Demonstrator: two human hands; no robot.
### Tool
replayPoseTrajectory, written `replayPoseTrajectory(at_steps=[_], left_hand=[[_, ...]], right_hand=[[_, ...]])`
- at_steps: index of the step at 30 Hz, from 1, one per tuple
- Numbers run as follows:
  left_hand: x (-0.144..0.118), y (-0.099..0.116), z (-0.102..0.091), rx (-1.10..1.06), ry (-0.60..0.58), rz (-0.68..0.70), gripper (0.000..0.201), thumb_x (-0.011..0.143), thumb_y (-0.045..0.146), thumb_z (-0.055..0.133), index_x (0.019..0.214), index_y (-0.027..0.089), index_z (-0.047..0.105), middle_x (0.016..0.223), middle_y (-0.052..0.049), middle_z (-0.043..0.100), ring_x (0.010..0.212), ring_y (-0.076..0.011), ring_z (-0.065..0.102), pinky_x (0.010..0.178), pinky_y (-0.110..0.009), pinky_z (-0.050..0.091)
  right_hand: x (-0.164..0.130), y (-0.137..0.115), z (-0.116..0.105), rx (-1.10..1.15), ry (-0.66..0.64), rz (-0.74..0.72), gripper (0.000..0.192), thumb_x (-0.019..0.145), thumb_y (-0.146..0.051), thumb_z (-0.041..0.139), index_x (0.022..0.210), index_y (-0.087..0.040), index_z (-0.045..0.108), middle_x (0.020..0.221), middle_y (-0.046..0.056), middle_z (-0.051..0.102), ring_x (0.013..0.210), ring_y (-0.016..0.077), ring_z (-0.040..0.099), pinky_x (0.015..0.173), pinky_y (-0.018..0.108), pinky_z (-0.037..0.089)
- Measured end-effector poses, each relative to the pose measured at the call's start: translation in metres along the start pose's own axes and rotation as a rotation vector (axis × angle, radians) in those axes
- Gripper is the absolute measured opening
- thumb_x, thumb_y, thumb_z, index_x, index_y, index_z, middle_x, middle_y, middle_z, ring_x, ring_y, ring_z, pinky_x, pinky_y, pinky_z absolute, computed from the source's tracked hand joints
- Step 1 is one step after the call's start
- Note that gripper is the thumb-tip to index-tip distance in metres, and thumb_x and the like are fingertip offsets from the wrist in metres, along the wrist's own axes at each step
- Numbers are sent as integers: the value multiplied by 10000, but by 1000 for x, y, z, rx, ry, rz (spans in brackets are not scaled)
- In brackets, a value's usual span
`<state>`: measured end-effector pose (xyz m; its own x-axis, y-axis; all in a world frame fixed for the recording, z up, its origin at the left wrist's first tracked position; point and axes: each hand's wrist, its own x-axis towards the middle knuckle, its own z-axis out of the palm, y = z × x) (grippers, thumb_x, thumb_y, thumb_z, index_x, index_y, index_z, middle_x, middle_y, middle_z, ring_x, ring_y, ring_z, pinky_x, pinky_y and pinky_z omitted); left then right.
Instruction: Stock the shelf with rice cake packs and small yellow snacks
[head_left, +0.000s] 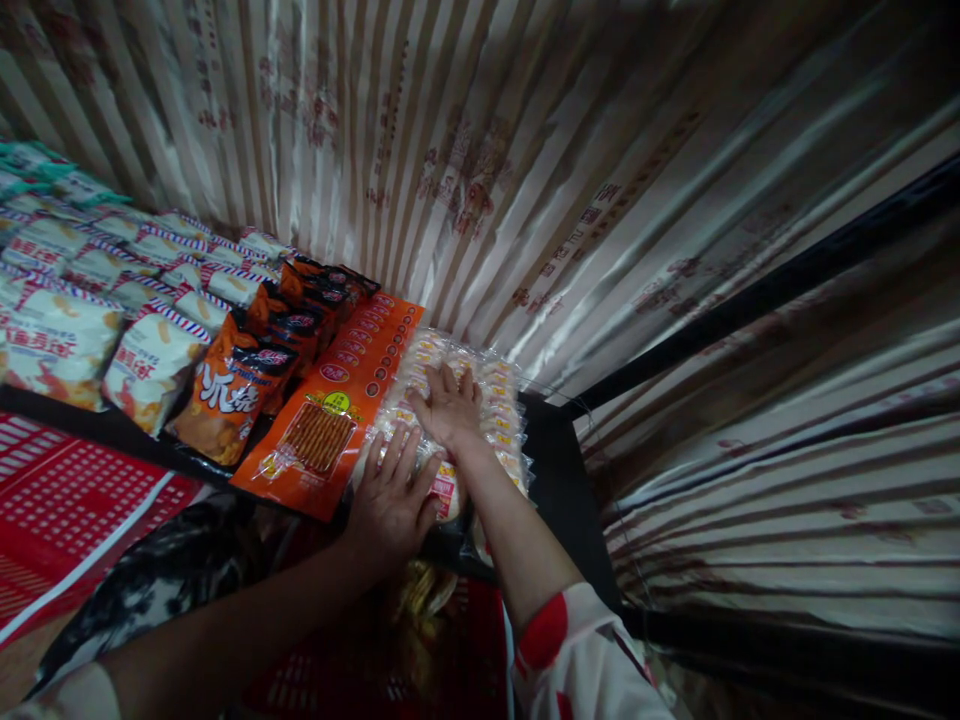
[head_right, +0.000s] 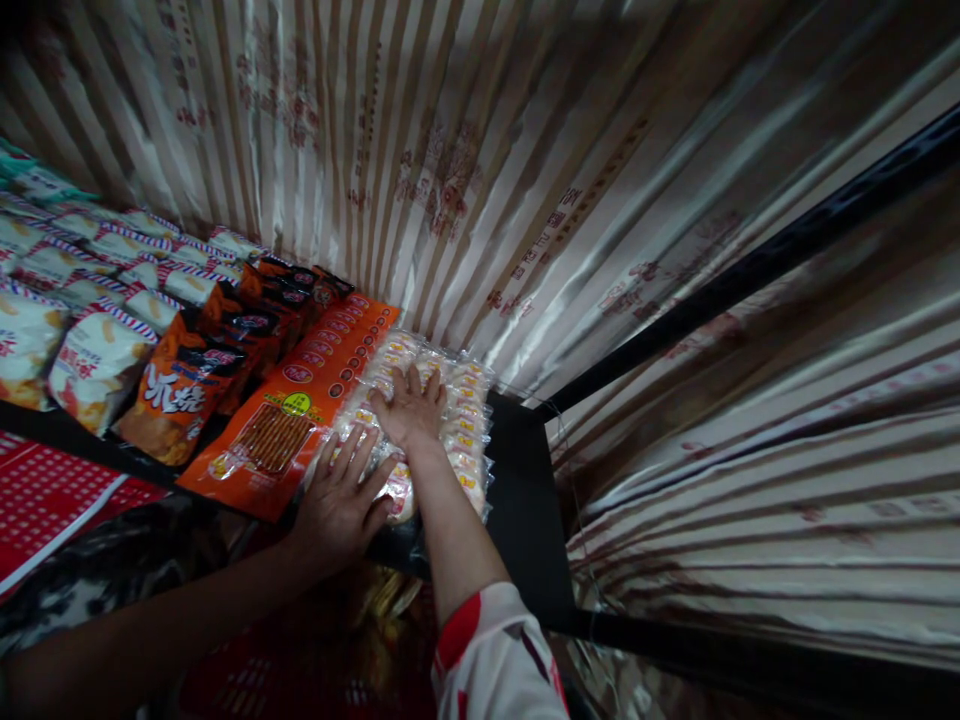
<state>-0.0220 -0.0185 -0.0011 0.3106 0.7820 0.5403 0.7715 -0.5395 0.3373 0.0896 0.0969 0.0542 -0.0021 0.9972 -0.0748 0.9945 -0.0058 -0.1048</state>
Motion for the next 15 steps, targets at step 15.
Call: replayPoseTrajectory(at_steps=[15], left_hand=[[2, 1, -2, -20, -22, -14, 471, 865, 390, 513, 1304, 220, 519, 1462, -127, 389, 1392, -324, 262, 1127, -568, 208]], right_hand=[[-2, 0, 5, 19, 66, -21, 662, 886, -628, 245, 1452, -288, 295, 1525, 24, 274, 1414, 368, 46, 1110, 545, 79]])
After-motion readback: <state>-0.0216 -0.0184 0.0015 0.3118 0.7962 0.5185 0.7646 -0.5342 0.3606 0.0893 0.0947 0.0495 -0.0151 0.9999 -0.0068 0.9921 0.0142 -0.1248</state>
